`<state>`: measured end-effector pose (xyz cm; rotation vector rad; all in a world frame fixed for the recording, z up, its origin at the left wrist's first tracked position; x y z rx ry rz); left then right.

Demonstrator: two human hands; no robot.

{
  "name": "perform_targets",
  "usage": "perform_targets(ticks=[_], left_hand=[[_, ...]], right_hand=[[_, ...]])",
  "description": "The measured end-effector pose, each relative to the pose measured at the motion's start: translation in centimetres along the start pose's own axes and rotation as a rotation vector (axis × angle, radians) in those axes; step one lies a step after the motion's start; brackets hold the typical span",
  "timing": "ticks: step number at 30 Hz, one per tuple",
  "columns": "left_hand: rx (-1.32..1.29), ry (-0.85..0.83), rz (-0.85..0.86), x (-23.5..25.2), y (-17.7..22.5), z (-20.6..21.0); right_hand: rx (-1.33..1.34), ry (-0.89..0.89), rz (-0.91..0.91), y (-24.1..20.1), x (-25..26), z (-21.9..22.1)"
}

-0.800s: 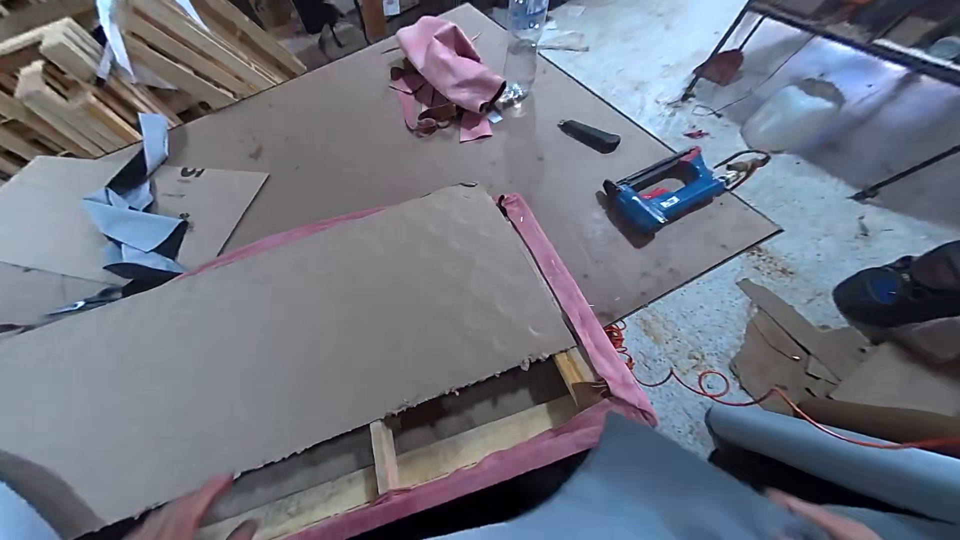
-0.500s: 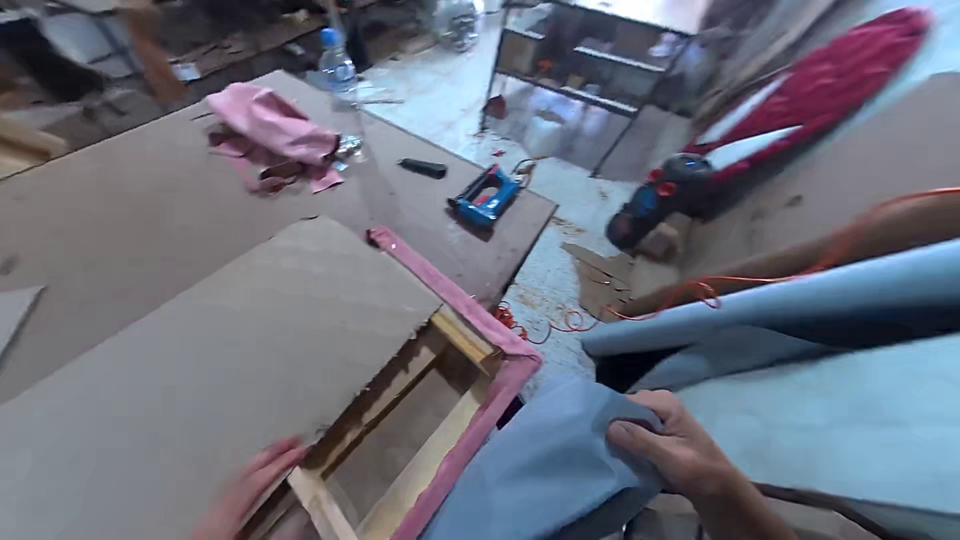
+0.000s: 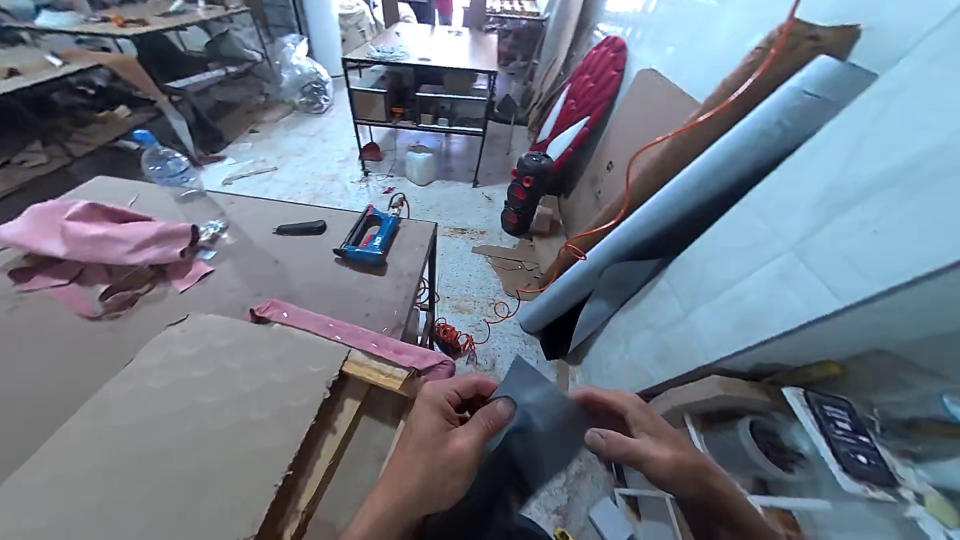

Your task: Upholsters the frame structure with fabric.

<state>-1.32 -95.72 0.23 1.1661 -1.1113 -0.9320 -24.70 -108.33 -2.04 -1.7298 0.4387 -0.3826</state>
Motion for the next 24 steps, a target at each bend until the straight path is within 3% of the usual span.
perform_targets(ticks=[3, 7, 9, 12, 15, 19, 24], left_hand=[[0.177, -0.052, 0.015, 0.9, 0.5, 0.8], [0.303, 0.073, 0.028, 1.0, 1.2, 0.5], [0.359, 0.179, 0.035, 0.7, 1.5, 0.3], [0.461, 0.338, 0.035, 0.2, 1.6, 0.1], [0.422, 0.393, -0.11, -0.2, 1.8, -0.6], [0.155, 0.405, -0.294, -1.0, 1.0, -1.6], [-0.018, 0.397, -0.347, -1.4, 0.5, -1.7]], right_hand=[[0.074, 0.223, -0.069, -1.3, 3.4, 2.4], [0.095, 0.469, -0.154, -2.1, 6.1, 4.7], [-0.012, 0.574, -0.207, -2.5, 6.4, 5.7], [-0.279, 0.735, -0.424, -2.7, 6.8, 7.2], [-0.395, 0.741, -0.524, -2.4, 7.2, 8.6], [-0.446, 0.627, -0.513, -0.9, 7.5, 10.3], [-0.476, 0.556, -0.466, -0.4, 7.4, 10.7]])
Point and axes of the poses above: each hand's wrist, its own x-axis towards the middle knuckle, its own z-axis out of the palm, y = z × x, the point moved 2 cm from there along x, towards the middle knuckle, and after that the axes turned 4 degrees about z, right-handed, at the moved point
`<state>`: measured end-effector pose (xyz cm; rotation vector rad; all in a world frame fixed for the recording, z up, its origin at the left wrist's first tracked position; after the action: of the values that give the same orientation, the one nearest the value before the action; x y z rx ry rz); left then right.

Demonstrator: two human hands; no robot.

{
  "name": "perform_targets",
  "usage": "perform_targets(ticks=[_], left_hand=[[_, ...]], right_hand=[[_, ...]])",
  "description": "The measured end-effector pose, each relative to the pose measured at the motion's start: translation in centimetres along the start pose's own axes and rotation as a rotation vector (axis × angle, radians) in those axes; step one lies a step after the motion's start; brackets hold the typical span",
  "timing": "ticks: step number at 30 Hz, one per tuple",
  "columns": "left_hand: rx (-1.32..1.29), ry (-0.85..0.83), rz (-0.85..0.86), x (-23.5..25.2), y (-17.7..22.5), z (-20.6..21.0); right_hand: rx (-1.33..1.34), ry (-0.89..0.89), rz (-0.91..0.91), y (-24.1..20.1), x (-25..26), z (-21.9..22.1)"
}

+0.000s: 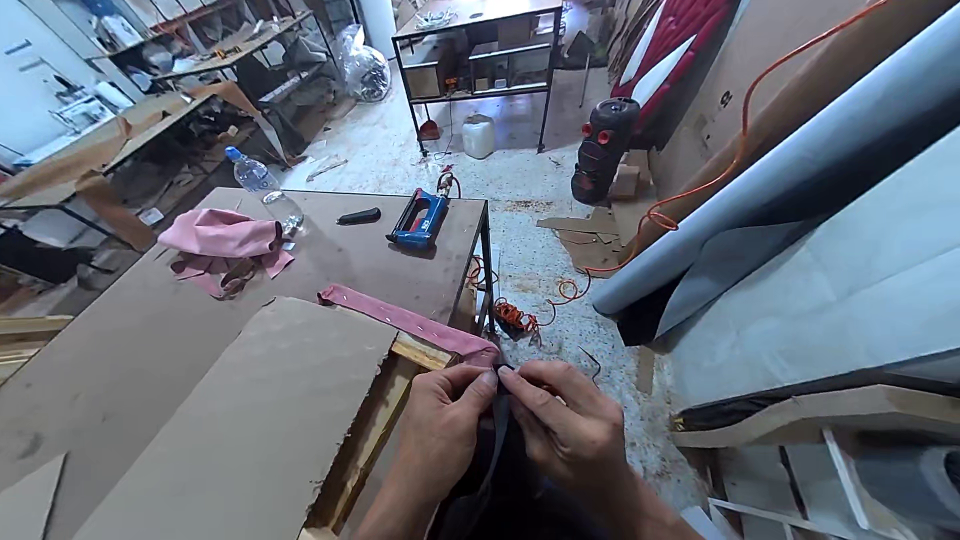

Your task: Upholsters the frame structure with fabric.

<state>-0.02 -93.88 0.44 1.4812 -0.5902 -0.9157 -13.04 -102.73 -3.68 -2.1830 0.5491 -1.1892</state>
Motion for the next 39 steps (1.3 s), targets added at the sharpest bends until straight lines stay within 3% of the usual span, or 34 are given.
perform_targets(ticks=[5, 10, 17, 19, 23, 28, 34, 37, 39], left_hand=[[0.008, -0.076, 0.033, -0.1, -0.3, -0.2], [0.074, -0.015, 0.056, -0.3, -0.6, 0.2], [0.582, 0.154, 0.245, -1.6, 0.3, 0.5], [0.722, 0.155, 0.311, -1.8, 0.5, 0.2], [0.82, -0.001, 0.326, -2.3, 1.5, -1.4], [0.794, -0.023, 0.429, -3.0, 1.6, -1.6], [0.707, 0.067, 0.408, -3.8, -0.2, -2.6], [0.75, -0.006, 0.341, -6.4, -3.3, -3.6], [0.772, 0.033, 0.319, -9.6, -5.9, -4.8]], right_hand=[[-0.053, -0.068, -0.023, -0.1, 0.0, -0.6], [-0.074, -0.028, -0.046, 0.0, -0.3, -0.7], [-0.234, -0.029, -0.047, 1.4, -1.0, -0.4], [-0.151, -0.11, -0.004, 1.6, -1.0, -1.1], [0.342, -0.355, 0.164, 0.4, 0.5, -4.3], [0.7, -0.565, 0.443, 0.1, 2.9, -0.7], [0.628, -0.488, 0.44, -1.1, 2.1, -1.8], [0.549, -0.466, 0.36, -2.3, 2.8, -3.9], [0.503, -0.483, 0.323, -2.3, 3.8, -4.6]])
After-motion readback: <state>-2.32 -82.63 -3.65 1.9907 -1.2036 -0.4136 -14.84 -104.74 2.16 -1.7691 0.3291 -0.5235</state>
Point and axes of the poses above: each hand's wrist, its own x-axis towards the middle knuckle, its own z-axis out of the palm, y = z × x, the point moved 2 cm from there along x, towards the middle knuckle, and after that the axes turned 4 degrees about z, right-handed, at the moved point
